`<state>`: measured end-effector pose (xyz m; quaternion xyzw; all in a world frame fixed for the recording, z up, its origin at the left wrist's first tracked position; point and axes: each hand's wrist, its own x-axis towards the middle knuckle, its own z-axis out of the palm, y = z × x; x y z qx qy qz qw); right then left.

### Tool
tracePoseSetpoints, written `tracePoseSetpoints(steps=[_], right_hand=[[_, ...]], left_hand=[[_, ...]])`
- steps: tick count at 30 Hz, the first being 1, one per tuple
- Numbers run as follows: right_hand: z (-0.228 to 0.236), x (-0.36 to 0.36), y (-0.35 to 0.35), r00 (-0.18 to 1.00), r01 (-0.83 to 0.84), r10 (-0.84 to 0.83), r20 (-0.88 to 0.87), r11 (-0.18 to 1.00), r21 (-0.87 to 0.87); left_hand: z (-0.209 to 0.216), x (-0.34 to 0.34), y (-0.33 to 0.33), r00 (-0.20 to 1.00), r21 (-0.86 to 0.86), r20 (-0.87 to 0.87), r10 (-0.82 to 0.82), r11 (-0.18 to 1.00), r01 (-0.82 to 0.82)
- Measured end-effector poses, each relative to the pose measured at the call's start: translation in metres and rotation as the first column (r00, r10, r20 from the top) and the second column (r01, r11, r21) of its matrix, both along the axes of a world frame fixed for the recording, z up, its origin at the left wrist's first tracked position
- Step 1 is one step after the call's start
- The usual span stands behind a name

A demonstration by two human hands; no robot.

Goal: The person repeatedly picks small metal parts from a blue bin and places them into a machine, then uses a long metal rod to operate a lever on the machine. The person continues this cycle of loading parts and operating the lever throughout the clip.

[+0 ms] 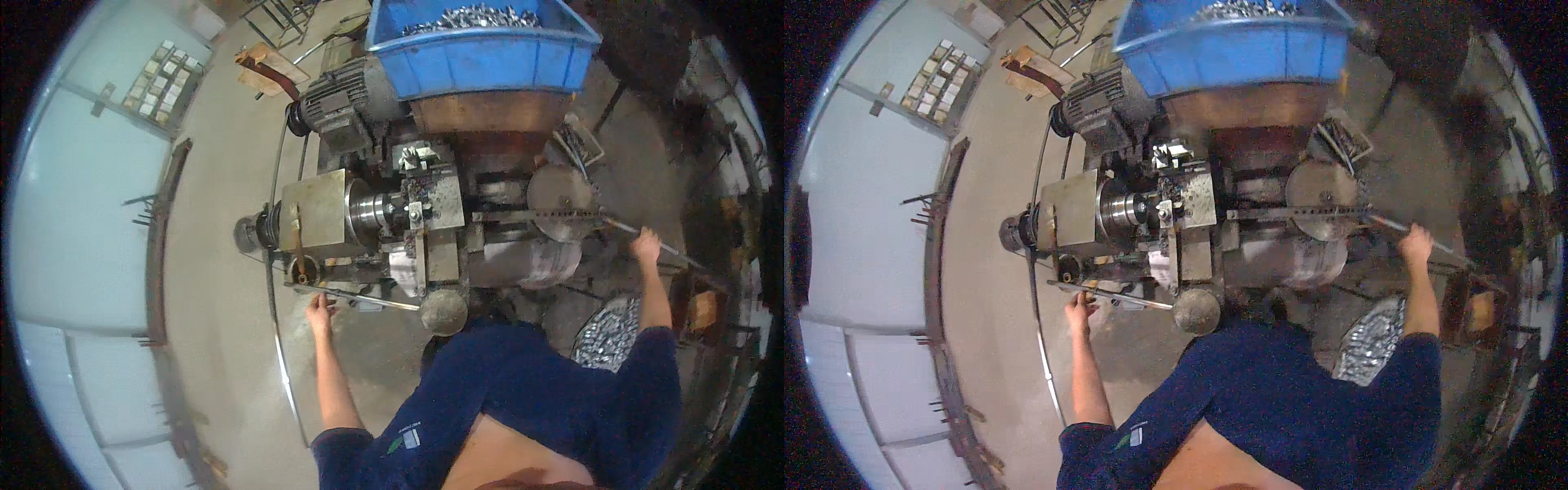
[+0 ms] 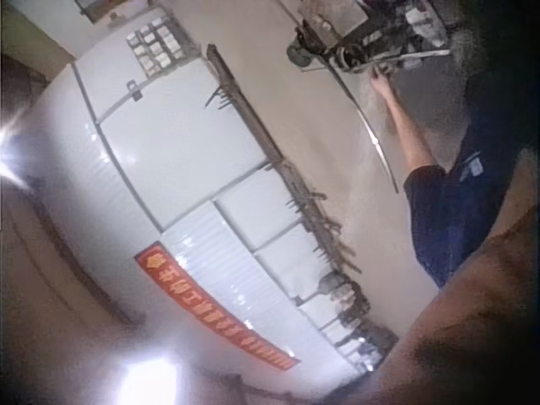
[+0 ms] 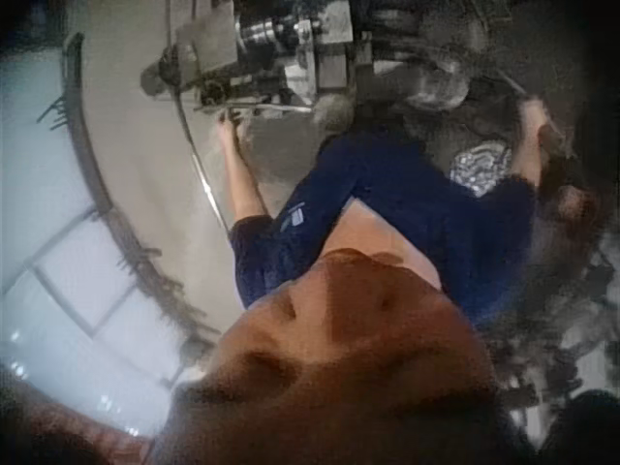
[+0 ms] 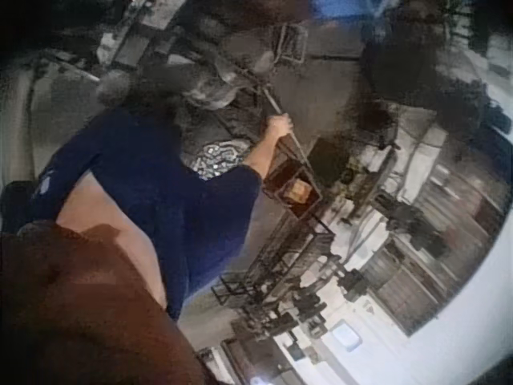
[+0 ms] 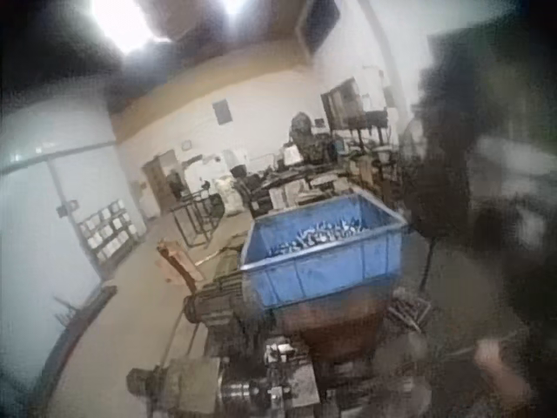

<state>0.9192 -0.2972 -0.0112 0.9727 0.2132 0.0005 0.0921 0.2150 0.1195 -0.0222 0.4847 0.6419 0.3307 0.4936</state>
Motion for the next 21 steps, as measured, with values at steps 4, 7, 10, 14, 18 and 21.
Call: tracePoseSetpoints(steps=[4, 7, 10, 14, 18, 21], right_hand=[[-0.010, 0.004, 0.003, 0.997, -0.019, 0.018, 0.068, 1.000, 0.015], [-0.015, -0.012, -0.010, 0.998, -0.015, 0.012, 0.067, 0.999, 0.044], [-0.011, -0.050, -0.026, 0.997, 0.054, -0.050, -0.063, 0.996, 0.071], [-0.027, -0.116, -0.050, 0.998, 0.046, -0.031, -0.059, 0.958, 0.285], [-0.009, -0.156, -0.041, 0.974, 0.172, -0.121, -0.189, 0.944, 0.280], [-0.001, -0.167, -0.035, 0.968, 0.208, -0.148, -0.204, 0.925, 0.318]], left_hand=[[-0.006, 0.017, -0.002, 0.999, -0.121, 0.029, 0.021, 0.992, -0.018], [0.012, 0.056, -0.015, 0.997, -0.157, 0.019, 0.077, 0.985, -0.073], [-0.009, 0.057, -0.010, 0.989, -0.173, -0.010, 0.150, 0.974, -0.149], [-0.029, 0.051, -0.010, 0.983, -0.133, -0.006, 0.184, 0.974, -0.183], [-0.036, 0.053, -0.008, 0.989, 0.014, 0.060, 0.138, 0.990, -0.139], [-0.033, 0.057, -0.009, 0.981, -0.002, 0.018, 0.194, 0.981, -0.194]])
